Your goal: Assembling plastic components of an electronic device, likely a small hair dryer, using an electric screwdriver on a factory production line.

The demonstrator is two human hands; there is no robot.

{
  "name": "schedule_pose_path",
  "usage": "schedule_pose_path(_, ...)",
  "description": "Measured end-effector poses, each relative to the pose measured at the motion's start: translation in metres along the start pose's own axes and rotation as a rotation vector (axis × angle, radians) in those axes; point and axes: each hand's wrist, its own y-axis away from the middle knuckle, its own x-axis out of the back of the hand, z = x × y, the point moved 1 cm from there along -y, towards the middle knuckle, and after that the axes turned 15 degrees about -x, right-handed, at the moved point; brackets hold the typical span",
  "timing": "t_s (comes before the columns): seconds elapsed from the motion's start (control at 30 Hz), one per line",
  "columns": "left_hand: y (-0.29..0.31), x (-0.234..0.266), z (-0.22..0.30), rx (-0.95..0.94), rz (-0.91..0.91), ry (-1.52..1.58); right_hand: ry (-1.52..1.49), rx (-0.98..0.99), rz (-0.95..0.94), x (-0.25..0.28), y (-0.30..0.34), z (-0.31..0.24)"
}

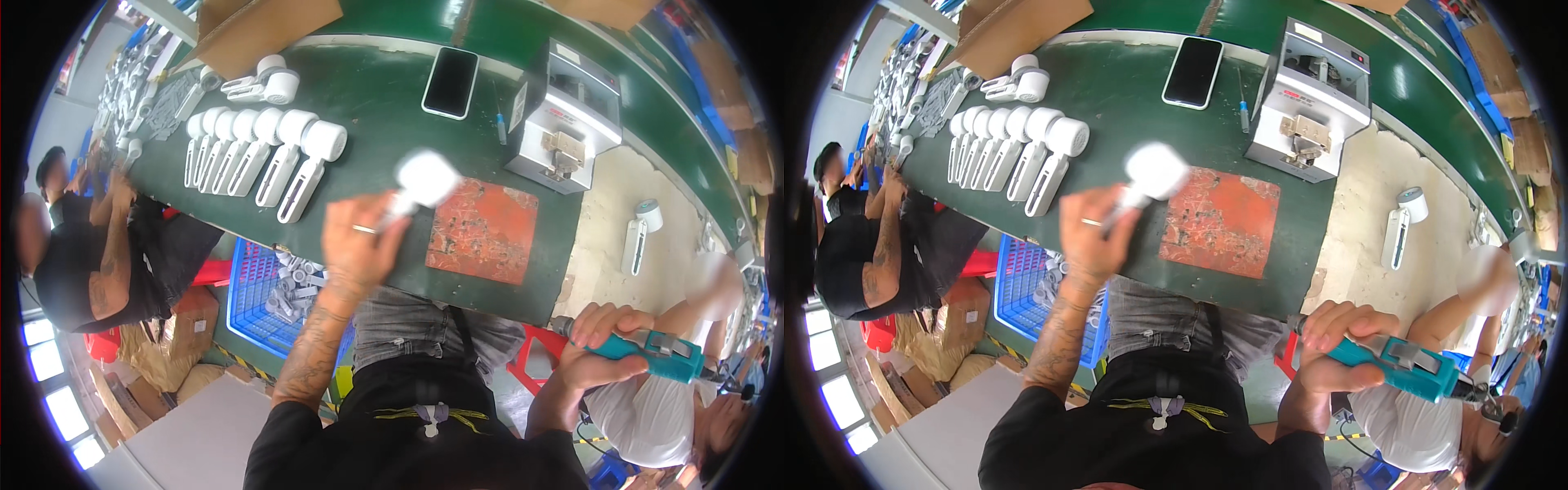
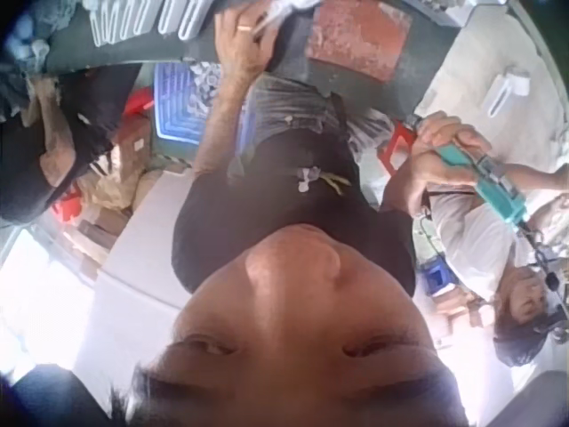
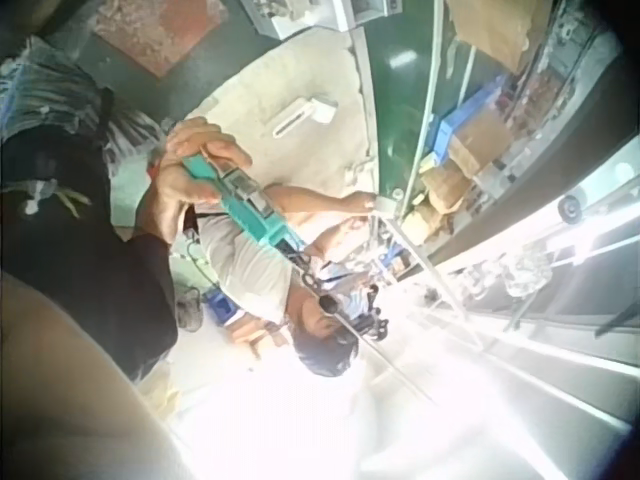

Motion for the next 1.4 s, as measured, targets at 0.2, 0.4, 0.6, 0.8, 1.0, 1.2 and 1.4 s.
schedule_pose_path(0.2,0.004,0.003,-0.054,0.129,0.015,-0.31,0.061,-0.056,0.04,0.009,0.005,-0.005)
schedule_pose_path(0.4,-0.077,-0.011,0.059,-0.106,0.024,0.352,0.137,-0.102,0.039,0.021,0.004,-0.011)
schedule_pose_path(0.6,-0.155,-0.16,0.211,-0.112,-0.451,0.875,0.172,-0.153,0.132,0.045,0.027,-0.032)
schedule_pose_path(0.8,-0.181,-0.245,0.252,-0.057,-0.663,0.595,0.228,-0.169,0.174,0.058,0.04,-0.037)
schedule_pose_path(1.0,-0.173,-0.233,0.232,-0.027,-0.607,0.633,0.295,-0.13,0.215,0.079,0.028,-0.034)
schedule_pose_path(1.2,-0.144,-0.117,0.168,-0.277,-0.239,0.818,0.424,-0.141,0.204,0.068,-0.016,-0.012)
schedule_pose_path(1.4,-0.108,-0.059,0.114,-0.263,-0.245,0.612,0.466,-0.193,0.112,0.036,-0.042,-0.004)
